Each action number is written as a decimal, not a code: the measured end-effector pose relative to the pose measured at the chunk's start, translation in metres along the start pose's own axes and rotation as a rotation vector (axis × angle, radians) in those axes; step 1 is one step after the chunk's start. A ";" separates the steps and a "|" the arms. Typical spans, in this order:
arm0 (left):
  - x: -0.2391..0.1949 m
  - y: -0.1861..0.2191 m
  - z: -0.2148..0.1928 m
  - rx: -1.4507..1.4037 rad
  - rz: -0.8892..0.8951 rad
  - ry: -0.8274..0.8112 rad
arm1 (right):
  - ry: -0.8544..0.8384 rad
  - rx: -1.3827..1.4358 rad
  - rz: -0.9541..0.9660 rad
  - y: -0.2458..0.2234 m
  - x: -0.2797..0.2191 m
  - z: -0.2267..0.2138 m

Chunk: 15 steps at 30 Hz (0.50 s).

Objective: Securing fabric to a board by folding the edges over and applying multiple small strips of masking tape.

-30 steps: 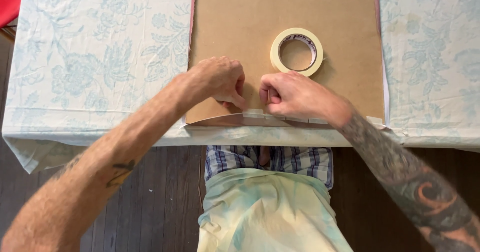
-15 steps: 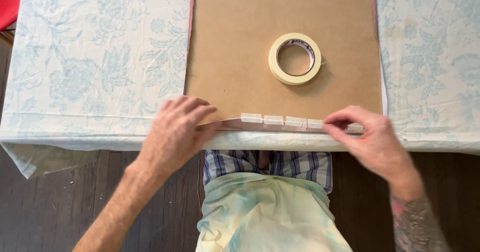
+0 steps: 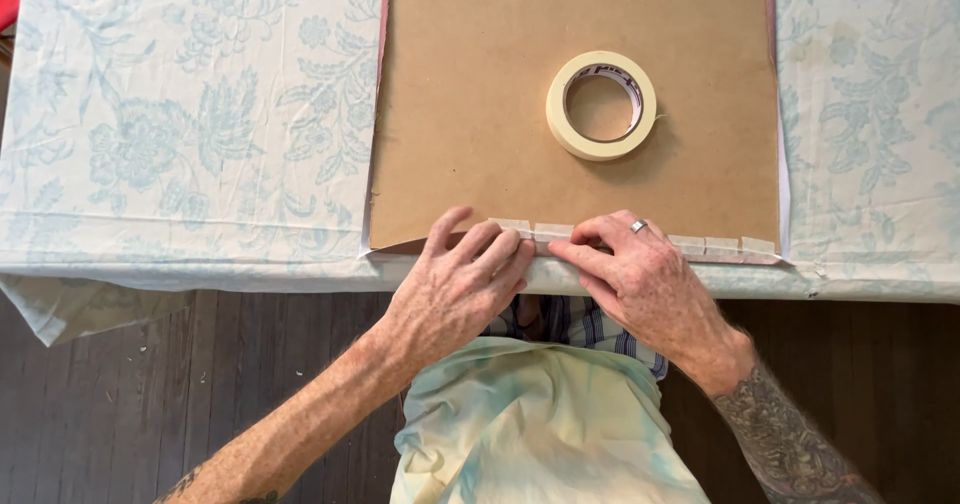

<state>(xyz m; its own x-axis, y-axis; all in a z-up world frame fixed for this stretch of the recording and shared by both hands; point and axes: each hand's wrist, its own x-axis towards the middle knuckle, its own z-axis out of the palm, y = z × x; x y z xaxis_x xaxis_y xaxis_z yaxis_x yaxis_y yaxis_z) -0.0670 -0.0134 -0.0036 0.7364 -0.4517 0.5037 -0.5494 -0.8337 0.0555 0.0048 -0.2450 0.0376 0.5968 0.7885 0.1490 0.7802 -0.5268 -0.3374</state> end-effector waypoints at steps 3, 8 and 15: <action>-0.001 0.004 -0.001 0.056 0.001 -0.006 | -0.021 -0.037 0.000 0.002 -0.002 0.002; 0.003 -0.009 -0.007 -0.168 -0.110 -0.047 | -0.092 0.140 0.192 0.004 0.012 -0.012; 0.029 -0.008 0.003 -0.190 -0.273 -0.123 | -0.179 0.208 0.349 0.015 0.029 -0.041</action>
<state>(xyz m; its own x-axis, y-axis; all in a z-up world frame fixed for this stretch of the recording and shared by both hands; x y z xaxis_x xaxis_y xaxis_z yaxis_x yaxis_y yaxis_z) -0.0402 -0.0206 0.0083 0.9020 -0.2649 0.3410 -0.3808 -0.8603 0.3389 0.0415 -0.2427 0.0751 0.7614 0.6272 -0.1640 0.4727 -0.7102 -0.5216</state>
